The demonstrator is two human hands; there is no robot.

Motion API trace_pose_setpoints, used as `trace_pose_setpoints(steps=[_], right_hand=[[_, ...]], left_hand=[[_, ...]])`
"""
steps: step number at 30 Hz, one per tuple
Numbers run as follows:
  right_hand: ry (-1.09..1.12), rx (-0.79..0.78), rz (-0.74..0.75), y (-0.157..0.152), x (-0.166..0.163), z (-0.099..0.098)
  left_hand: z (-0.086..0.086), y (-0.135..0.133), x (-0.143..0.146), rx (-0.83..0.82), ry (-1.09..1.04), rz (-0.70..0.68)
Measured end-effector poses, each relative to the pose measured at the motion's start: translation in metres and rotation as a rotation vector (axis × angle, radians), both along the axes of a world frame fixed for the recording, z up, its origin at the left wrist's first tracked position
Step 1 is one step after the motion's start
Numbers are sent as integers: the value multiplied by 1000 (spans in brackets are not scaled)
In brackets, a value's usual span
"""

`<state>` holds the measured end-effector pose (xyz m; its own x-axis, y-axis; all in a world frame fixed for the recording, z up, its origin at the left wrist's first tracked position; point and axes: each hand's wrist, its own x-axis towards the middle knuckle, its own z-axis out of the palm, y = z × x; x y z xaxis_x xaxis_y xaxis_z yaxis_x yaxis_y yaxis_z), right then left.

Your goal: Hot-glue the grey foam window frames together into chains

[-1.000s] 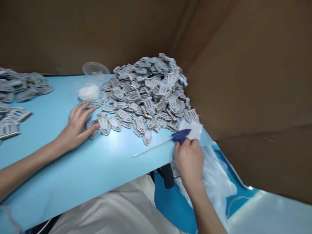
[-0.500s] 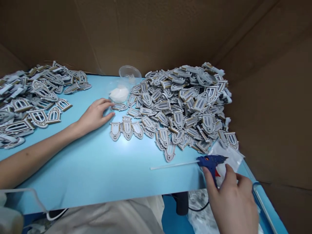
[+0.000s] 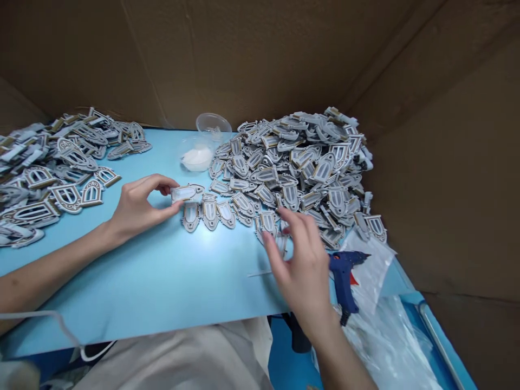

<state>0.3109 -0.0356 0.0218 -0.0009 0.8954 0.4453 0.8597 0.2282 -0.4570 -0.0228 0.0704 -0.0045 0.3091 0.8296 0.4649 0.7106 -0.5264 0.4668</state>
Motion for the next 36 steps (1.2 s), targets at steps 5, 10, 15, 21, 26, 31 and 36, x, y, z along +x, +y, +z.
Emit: trace_pose_setpoints(steps=[5, 10, 15, 21, 26, 31, 36], right_hand=[[29, -315, 294, 26, -38, -2], [-274, -542, 327, 49, -53, -7], [-384, -496, 343, 69, -58, -10], [-450, -324, 630, 106, -68, -30], [-597, -319, 712, 113, -76, -30], [-587, -340, 601, 104, -103, -30], [-611, -353, 568, 105, -125, -27]], left_hand=[[14, -36, 11, 27, 41, -18], [-11, -32, 16, -214, 80, 48], [-30, -27, 18, -378, 177, 37], [-41, -10, 15, -220, 356, -232], [-42, 0, 10, -146, 393, -273], [-46, 6, -4, -114, 352, -175], [-51, 21, -24, -141, 220, -156]])
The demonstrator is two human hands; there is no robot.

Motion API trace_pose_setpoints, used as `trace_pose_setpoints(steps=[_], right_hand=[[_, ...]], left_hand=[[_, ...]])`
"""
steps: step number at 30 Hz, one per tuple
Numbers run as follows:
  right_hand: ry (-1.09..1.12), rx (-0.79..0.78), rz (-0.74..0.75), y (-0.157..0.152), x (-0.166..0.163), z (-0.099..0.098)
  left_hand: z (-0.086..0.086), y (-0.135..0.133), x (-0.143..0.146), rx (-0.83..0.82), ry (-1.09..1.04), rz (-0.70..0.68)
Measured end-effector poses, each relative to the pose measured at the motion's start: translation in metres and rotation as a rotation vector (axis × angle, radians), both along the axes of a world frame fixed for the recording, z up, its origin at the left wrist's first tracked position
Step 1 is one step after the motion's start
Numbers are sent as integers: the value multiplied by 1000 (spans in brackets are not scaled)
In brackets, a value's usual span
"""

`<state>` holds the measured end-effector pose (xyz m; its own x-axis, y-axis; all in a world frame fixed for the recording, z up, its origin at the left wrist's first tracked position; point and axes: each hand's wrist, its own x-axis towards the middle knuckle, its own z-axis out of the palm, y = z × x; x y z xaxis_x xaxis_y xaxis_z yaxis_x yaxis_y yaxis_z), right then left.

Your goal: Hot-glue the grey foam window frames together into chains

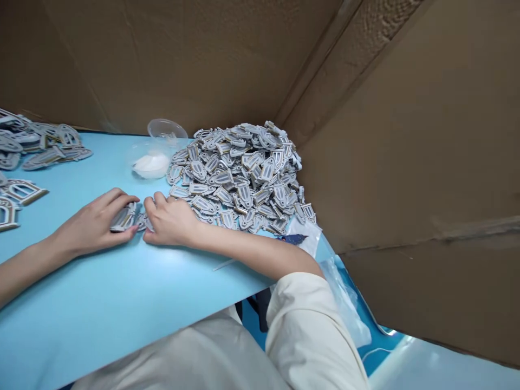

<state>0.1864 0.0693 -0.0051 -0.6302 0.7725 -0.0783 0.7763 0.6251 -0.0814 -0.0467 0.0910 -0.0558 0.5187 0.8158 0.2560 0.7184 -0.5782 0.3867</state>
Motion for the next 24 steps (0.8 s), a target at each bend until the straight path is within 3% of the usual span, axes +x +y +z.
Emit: trace_pose_setpoints(steps=[5, 8, 15, 19, 24], right_hand=[[31, -33, -6, -1, -14, 5], [51, -44, -24, -4, -26, 2], [-6, 12, 141, -14, -28, -10], [-65, -25, 216, -13, -20, -10], [-42, -36, 185, -7, -10, 0]], left_hand=[[10, 9, -5, -65, -193, 17], [26, 7, 3, -141, -357, 117], [62, 1, 44, -662, -815, 264], [71, -5, 53, -590, -872, 295], [72, -25, 29, -393, -691, 249]])
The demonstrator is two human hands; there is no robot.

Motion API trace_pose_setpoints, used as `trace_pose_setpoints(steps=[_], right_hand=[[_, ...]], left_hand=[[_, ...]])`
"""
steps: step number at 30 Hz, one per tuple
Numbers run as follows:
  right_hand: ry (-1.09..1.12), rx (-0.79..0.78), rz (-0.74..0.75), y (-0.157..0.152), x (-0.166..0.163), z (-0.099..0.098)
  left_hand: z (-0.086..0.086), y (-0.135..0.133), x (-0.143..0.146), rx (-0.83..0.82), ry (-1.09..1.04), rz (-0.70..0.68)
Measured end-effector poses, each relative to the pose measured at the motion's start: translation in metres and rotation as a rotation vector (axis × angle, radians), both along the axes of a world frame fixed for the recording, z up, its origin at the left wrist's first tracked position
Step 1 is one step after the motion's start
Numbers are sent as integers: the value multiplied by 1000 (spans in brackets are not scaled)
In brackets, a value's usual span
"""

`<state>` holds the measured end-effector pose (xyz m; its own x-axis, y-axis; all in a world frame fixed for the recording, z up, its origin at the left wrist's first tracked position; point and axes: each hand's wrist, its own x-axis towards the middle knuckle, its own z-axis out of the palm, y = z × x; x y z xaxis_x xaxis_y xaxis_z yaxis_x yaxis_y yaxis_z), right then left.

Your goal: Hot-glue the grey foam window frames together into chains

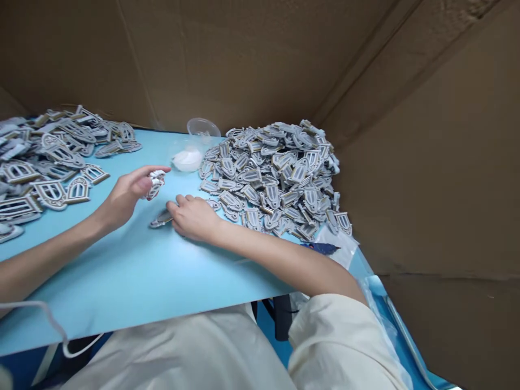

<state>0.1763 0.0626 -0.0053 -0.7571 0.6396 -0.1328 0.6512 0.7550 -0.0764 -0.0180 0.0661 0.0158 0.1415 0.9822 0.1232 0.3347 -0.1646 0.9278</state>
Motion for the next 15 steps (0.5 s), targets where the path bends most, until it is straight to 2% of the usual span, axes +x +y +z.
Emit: trace_pose_setpoints(steps=[4, 6, 8, 10, 15], right_hand=[[12, -72, 28, -1, 19, 18], [36, -103, -14, -8, 32, 26], [41, -121, -74, -18, 43, 31], [10, -128, -109, -30, 51, 30], [14, -138, -174, -42, 53, 20]], left_hand=[[-13, -24, -12, 182, 378, -226], [-23, -34, -10, 279, 606, -341], [-34, -40, -6, 354, 784, -396], [-44, -45, 0, 420, 893, -400], [-58, -51, 9, 479, 958, -300]])
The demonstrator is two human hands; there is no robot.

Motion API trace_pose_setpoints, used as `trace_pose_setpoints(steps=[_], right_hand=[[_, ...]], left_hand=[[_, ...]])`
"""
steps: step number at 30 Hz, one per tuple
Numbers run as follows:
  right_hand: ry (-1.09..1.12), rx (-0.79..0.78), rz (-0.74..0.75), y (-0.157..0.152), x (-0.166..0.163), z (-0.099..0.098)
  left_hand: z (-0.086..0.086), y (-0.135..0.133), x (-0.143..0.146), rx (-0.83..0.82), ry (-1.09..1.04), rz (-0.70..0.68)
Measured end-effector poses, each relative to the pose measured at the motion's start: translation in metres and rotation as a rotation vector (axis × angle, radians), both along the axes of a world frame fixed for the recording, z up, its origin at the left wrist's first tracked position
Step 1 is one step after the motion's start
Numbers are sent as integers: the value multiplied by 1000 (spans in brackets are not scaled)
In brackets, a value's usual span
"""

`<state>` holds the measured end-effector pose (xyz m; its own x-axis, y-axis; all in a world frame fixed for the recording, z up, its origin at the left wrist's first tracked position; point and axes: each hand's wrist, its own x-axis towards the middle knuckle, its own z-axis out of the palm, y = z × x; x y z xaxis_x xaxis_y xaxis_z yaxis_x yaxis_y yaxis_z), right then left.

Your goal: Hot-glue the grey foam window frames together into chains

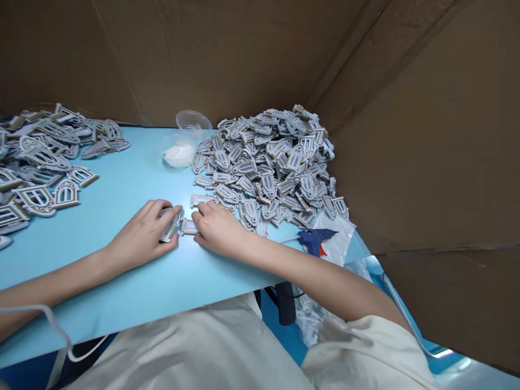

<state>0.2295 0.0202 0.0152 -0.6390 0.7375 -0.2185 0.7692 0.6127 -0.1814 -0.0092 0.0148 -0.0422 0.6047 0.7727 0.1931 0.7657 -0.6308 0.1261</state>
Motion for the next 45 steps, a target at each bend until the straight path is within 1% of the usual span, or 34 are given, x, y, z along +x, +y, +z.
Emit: trace_pose_setpoints(steps=[2, 3, 5, 7, 10, 13, 15, 17, 18, 19, 21, 23, 24, 25, 26, 27, 29, 32, 35, 37, 38, 40, 42, 44, 45], right_hand=[[49, -17, -68, 2, -1, -1], [73, -38, -125, 3, -1, 0], [108, -105, -250, 5, -1, 0], [126, -174, -332, 6, 0, 1], [154, -226, -380, 8, 3, 0], [218, -250, -428, 9, 4, 0], [273, -277, -451, 10, 3, -1], [319, -322, -447, 11, 0, -4], [353, -373, -442, 11, -1, -6], [419, -467, -444, 11, -3, -9], [669, -753, -458, 9, -5, -14], [1008, -1075, -463, 5, -5, -15], [1144, -1208, -459, 2, -3, -13], [1233, -1293, -462, 0, -1, -11], [1293, -1338, -489, -3, 2, -7], [1334, -1350, -533, -5, 5, -3], [1383, -1292, -615, -7, 10, 2], [1395, -1183, -662, -8, 17, 2], [1361, -1132, -716, -8, 25, -2], [1339, -1092, -755, -4, 34, 3], [1326, -1045, -772, 1, 41, 8], [1291, -861, -798, 19, 61, 27], [1252, -542, -824, 50, 89, 53], [1174, -166, -861, 90, 124, 82], [1105, -9, -887, 112, 142, 94]], left_hand=[[0, -2, 1, -16, 7, 16], [1, -2, 1, -38, 2, 25], [4, -2, 1, -92, -16, 52], [7, -3, 0, -143, -15, 81], [10, -4, -2, -193, 5, 98], [13, -4, -6, -210, -18, 74], [19, -1, -5, -195, -128, 33], [28, 3, -1, -153, -287, -34], [33, 5, 3, -128, -358, -75], [38, 6, 8, -106, -410, -118], [44, 8, 19, -71, -441, -191], [46, 9, 29, -37, -401, -232], [46, 8, 34, -17, -367, -243], [46, 8, 39, 2, -326, -252], [46, 7, 43, 14, -283, -257], [45, 5, 47, 19, -244, -252], [45, 4, 54, 5, -201, -217], [44, 8, 62, -60, -263, -180], [45, 18, 67, -118, -375, -242], [48, 23, 69, -80, -437, -276], [51, 24, 70, -40, -460, -284], [56, 23, 68, 36, -478, -289], [57, 19, 62, 66, -470, -280], [54, 15, 54, 67, -463, -263], [51, 14, 50, 64, -462, -253]])
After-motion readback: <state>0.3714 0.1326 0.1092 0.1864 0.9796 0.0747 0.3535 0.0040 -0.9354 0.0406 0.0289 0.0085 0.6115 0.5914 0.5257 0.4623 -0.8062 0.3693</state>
